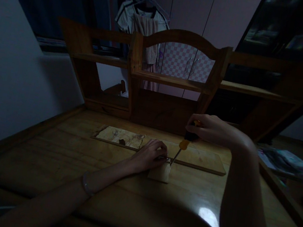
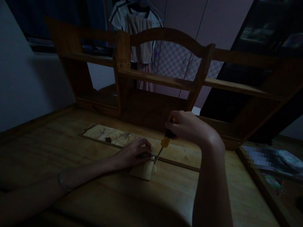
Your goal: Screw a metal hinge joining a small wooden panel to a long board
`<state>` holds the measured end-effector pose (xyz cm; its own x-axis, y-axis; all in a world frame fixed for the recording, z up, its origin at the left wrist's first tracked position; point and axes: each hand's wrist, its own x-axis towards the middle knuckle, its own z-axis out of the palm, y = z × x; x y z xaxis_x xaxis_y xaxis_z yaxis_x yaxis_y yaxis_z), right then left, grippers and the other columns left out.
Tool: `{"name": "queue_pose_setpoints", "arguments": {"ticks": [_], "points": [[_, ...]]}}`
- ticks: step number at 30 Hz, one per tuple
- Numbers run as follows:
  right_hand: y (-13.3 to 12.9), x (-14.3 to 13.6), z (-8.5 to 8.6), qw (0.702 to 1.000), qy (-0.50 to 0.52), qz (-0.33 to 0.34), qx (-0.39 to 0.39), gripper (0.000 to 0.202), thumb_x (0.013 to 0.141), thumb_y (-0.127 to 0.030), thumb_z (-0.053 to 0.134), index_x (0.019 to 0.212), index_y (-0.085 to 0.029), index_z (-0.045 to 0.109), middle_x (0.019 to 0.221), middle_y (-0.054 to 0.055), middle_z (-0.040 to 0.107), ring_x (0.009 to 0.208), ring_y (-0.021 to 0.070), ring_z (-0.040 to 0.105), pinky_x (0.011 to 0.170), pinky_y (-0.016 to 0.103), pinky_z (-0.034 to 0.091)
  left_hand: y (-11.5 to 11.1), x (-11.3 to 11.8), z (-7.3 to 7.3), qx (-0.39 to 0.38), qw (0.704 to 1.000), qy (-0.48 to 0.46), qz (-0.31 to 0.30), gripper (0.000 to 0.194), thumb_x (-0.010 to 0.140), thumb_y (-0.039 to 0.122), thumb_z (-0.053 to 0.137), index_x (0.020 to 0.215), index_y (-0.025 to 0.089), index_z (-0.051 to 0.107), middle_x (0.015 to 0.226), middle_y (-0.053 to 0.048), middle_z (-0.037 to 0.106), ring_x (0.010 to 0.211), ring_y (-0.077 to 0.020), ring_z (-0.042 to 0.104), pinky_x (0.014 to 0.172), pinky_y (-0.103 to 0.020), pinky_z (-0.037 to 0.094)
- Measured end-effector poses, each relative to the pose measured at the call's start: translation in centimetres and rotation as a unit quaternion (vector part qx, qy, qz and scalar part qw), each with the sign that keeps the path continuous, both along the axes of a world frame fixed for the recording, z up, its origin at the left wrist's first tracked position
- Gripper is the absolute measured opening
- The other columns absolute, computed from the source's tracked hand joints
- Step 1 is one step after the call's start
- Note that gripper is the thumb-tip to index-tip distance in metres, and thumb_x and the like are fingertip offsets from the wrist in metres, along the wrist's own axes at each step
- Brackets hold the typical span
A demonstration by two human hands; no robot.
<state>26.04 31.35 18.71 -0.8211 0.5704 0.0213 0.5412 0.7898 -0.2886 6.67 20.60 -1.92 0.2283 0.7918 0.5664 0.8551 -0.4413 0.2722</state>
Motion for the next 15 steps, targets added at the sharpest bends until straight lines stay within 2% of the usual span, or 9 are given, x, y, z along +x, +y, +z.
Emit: {"name": "queue_pose_setpoints", "arguments": {"ticks": [3, 8, 10, 15], "points": [[0.00, 0.06, -0.02, 1.000, 0.004, 0.001, -0.003, 0.020, 0.089, -0.036, 0.054, 0.092, -0.021, 0.065, 0.077, 0.002, 0.071, 0.067, 0.0155, 0.066, 0.058, 0.024, 0.044, -0.07, 0.03, 0.00, 0.006, 1.000, -0.006, -0.002, 0.012, 0.090, 0.024, 0.065, 0.100, 0.019, 0.067, 0.107, -0.007, 0.061, 0.105, -0.0215, 0.055, 0.093, -0.037, 0.043], [0.02, 0.01, -0.03, 1.000, 0.008, 0.001, 0.001, 0.021, 0.089, -0.037, 0.053, 0.092, -0.020, 0.065, 0.078, 0.003, 0.071, 0.068, 0.0158, 0.066, 0.059, 0.025, 0.045, -0.27, 0.09, 0.27, 0.030, 0.999, 0.020, -0.019, 0.028, 0.093, 0.026, 0.061, 0.121, 0.024, 0.064, 0.114, -0.008, 0.060, 0.108, -0.0215, 0.055, 0.094, -0.038, 0.044], [0.07, -0.08, -0.08, 1.000, 0.007, -0.002, 0.005, 0.022, 0.089, -0.038, 0.053, 0.093, -0.020, 0.065, 0.077, 0.003, 0.071, 0.068, 0.0160, 0.066, 0.059, 0.026, 0.045, -0.25, 0.13, 0.36, 0.041, 0.997, 0.050, -0.028, 0.023, 0.094, 0.028, 0.060, 0.116, 0.026, 0.068, 0.113, -0.008, 0.061, 0.107, -0.0217, 0.055, 0.094, -0.039, 0.044], [0.22, -0.18, -0.23, 1.000, 0.000, -0.002, 0.021, 0.022, 0.089, -0.038, 0.053, 0.092, -0.021, 0.066, 0.076, 0.003, 0.071, 0.069, 0.0168, 0.066, 0.061, 0.026, 0.044, -0.13, 0.40, 0.64, 0.073, 0.994, 0.081, -0.027, 0.016, 0.094, 0.031, 0.061, 0.101, 0.023, 0.072, 0.108, -0.007, 0.064, 0.103, -0.0210, 0.055, 0.095, -0.039, 0.044]]}}
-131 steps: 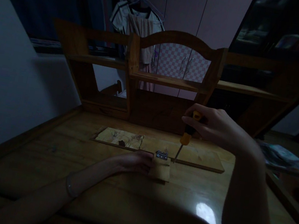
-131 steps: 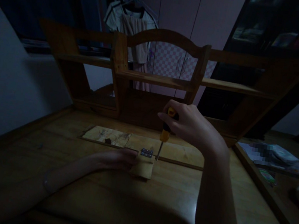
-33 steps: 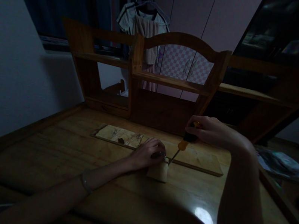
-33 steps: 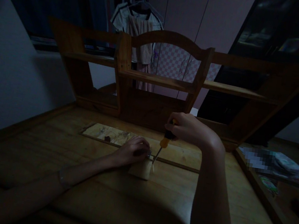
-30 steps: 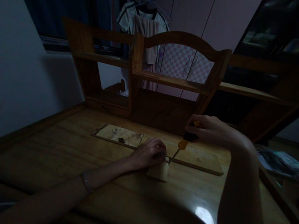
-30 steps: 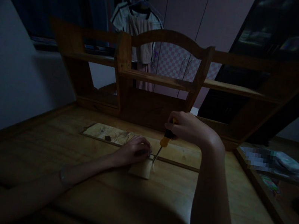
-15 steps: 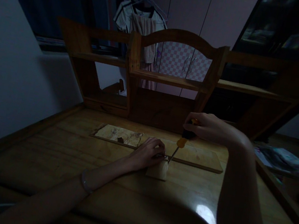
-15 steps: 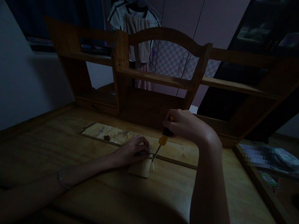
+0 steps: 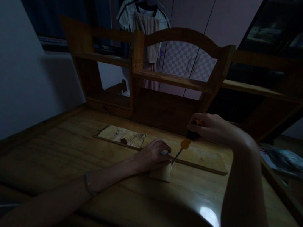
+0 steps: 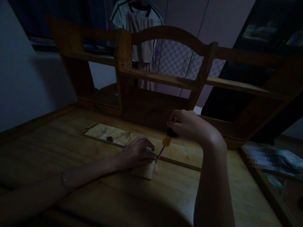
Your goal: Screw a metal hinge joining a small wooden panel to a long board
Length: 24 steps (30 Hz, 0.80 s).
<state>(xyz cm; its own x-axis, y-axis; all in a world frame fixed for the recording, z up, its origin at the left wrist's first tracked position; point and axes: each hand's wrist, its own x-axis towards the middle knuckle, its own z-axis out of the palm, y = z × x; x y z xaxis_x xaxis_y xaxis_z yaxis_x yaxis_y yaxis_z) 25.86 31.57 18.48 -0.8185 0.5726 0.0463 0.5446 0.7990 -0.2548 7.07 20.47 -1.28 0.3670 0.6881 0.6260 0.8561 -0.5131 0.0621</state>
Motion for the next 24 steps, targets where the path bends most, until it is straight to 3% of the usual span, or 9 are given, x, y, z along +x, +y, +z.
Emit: {"name": "queue_pose_setpoints", "arguments": {"ticks": [6, 12, 24], "points": [[0.1, 0.0, 0.0, 1.000, 0.001, -0.003, -0.007, 0.023, 0.089, -0.039, 0.053, 0.094, -0.021, 0.066, 0.077, 0.003, 0.071, 0.068, 0.0168, 0.066, 0.060, 0.026, 0.044, 0.0, -0.1, -0.1, 0.022, 0.999, -0.031, 0.034, 0.016, 0.095, 0.030, 0.060, 0.097, 0.021, 0.073, 0.108, -0.008, 0.065, 0.102, -0.0209, 0.057, 0.090, -0.038, 0.046], [0.2, 0.0, -0.1, 1.000, 0.002, -0.002, -0.013, 0.023, 0.089, -0.040, 0.053, 0.093, -0.021, 0.066, 0.076, 0.003, 0.071, 0.068, 0.0166, 0.066, 0.060, 0.026, 0.044, 0.4, -0.3, -0.7, 0.010, 0.999, -0.047, 0.006, 0.017, 0.095, 0.028, 0.059, 0.104, 0.024, 0.073, 0.116, -0.007, 0.065, 0.108, -0.0203, 0.057, 0.092, -0.038, 0.048], [0.2, 0.0, 0.0, 1.000, -0.004, 0.000, -0.002, 0.025, 0.089, -0.040, 0.052, 0.094, -0.020, 0.066, 0.076, 0.004, 0.070, 0.070, 0.0178, 0.065, 0.061, 0.027, 0.043, -0.8, 0.0, 0.4, -0.065, 0.994, -0.084, -0.013, 0.033, 0.093, 0.026, 0.059, 0.126, 0.023, 0.063, 0.136, -0.010, 0.056, 0.126, -0.0242, 0.049, 0.106, -0.044, 0.042]]}}
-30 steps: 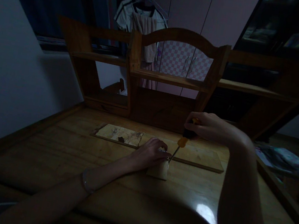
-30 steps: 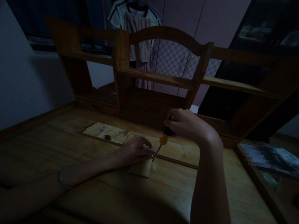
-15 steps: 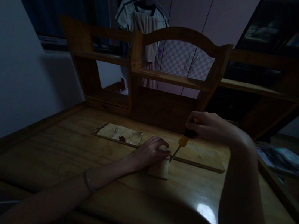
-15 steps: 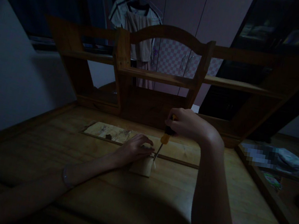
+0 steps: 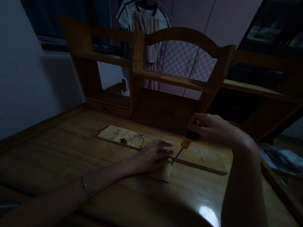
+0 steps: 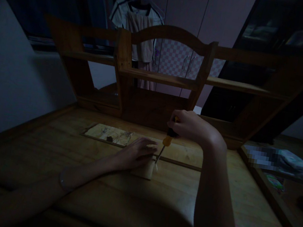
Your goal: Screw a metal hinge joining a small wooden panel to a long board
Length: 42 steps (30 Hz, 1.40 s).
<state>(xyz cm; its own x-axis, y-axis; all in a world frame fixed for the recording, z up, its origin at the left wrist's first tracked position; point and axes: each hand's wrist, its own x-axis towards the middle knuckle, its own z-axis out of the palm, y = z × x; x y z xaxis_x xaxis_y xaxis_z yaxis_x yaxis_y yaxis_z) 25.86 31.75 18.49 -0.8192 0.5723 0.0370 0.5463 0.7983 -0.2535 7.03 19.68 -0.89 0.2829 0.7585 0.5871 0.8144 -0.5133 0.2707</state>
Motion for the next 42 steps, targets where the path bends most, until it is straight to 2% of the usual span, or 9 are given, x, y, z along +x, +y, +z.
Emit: {"name": "queue_pose_setpoints", "arguments": {"ticks": [3, 6, 9, 12, 19, 25, 32, 36, 42], "points": [[0.0, 0.0, 0.0, 1.000, 0.000, -0.004, -0.003, 0.023, 0.088, -0.038, 0.052, 0.094, -0.020, 0.066, 0.078, 0.004, 0.071, 0.070, 0.0176, 0.066, 0.062, 0.026, 0.044, -0.3, 0.0, 0.7, 0.004, 0.996, -0.067, 0.059, 0.035, 0.096, 0.029, 0.056, 0.130, 0.024, 0.060, 0.129, -0.010, 0.059, 0.120, -0.0224, 0.055, 0.103, -0.039, 0.044], [-0.1, 0.0, 0.0, 1.000, -0.001, -0.007, -0.012, 0.022, 0.088, -0.037, 0.052, 0.093, -0.020, 0.065, 0.080, 0.005, 0.071, 0.069, 0.0170, 0.066, 0.061, 0.026, 0.044, -0.6, -0.6, 1.6, -0.028, 0.971, -0.162, 0.171, 0.032, 0.098, 0.036, 0.050, 0.123, 0.021, 0.065, 0.101, -0.007, 0.070, 0.093, -0.0195, 0.065, 0.086, -0.032, 0.050], [-0.2, 0.0, 0.1, 1.000, -0.001, -0.013, -0.017, 0.022, 0.088, -0.036, 0.052, 0.093, -0.019, 0.065, 0.080, 0.005, 0.071, 0.069, 0.0170, 0.067, 0.061, 0.026, 0.045, -0.6, -1.7, 2.1, -0.155, 0.935, -0.229, 0.222, 0.041, 0.096, 0.044, 0.050, 0.127, 0.021, 0.063, 0.065, -0.001, 0.066, 0.060, -0.0172, 0.065, 0.065, -0.027, 0.050], [-0.2, 0.0, 0.1, 1.000, 0.000, -0.015, -0.021, 0.023, 0.089, -0.037, 0.052, 0.094, -0.019, 0.065, 0.077, 0.005, 0.071, 0.069, 0.0173, 0.067, 0.061, 0.026, 0.045, -0.6, -2.8, 2.0, -0.316, 0.885, -0.295, 0.173, 0.056, 0.094, 0.053, 0.050, 0.138, 0.019, 0.055, 0.052, 0.000, 0.063, 0.046, -0.0187, 0.063, 0.050, -0.025, 0.047], [-0.3, -0.1, 0.0, 1.000, -0.001, -0.012, -0.010, 0.026, 0.089, -0.040, 0.050, 0.095, -0.019, 0.065, 0.081, 0.006, 0.071, 0.070, 0.0178, 0.066, 0.061, 0.027, 0.044, -1.1, -3.1, 2.2, -0.482, 0.753, -0.442, 0.070, 0.089, 0.082, 0.055, 0.070, 0.152, 0.015, 0.032, 0.070, -0.009, 0.074, 0.064, -0.0253, 0.073, 0.058, -0.031, 0.056], [-0.4, -0.2, 0.1, 1.000, -0.008, -0.016, -0.001, 0.025, 0.089, -0.038, 0.051, 0.095, -0.019, 0.066, 0.080, 0.006, 0.070, 0.072, 0.0186, 0.066, 0.063, 0.027, 0.044, -1.4, -3.3, 2.3, -0.475, 0.727, -0.494, 0.042, 0.080, 0.079, 0.048, 0.076, 0.145, 0.015, 0.045, 0.091, -0.015, 0.075, 0.076, -0.0235, 0.073, 0.066, -0.032, 0.058], [-0.2, -0.3, -0.1, 1.000, 0.002, -0.013, -0.006, 0.025, 0.089, -0.039, 0.051, 0.095, -0.019, 0.065, 0.083, 0.007, 0.071, 0.070, 0.0184, 0.066, 0.061, 0.027, 0.044, -0.8, -2.7, 1.7, -0.472, 0.710, -0.519, 0.063, 0.064, 0.078, 0.037, 0.079, 0.134, 0.018, 0.056, 0.114, -0.015, 0.071, 0.078, -0.0195, 0.072, 0.041, -0.016, 0.043], [-0.2, -0.4, -0.2, 1.000, 0.001, -0.014, 0.009, 0.025, 0.089, -0.039, 0.050, 0.093, -0.019, 0.064, 0.080, 0.007, 0.070, 0.071, 0.0185, 0.066, 0.060, 0.026, 0.043, -1.1, -1.5, 1.6, -0.451, 0.674, -0.581, 0.071, 0.059, 0.079, 0.029, 0.077, 0.133, 0.024, 0.056, 0.125, -0.010, 0.066, 0.097, -0.0202, 0.068, 0.065, -0.024, 0.058], [-0.4, -0.5, -0.1, 1.000, -0.002, -0.006, 0.014, 0.026, 0.090, -0.039, 0.049, 0.091, -0.019, 0.065, 0.078, 0.006, 0.070, 0.070, 0.0182, 0.065, 0.061, 0.027, 0.043, -0.9, -0.6, 0.5, -0.421, 0.645, -0.635, 0.059, 0.057, 0.080, 0.024, 0.076, 0.133, 0.027, 0.055, 0.131, -0.009, 0.060, 0.113, -0.0232, 0.060, 0.084, -0.039, 0.059]]}}
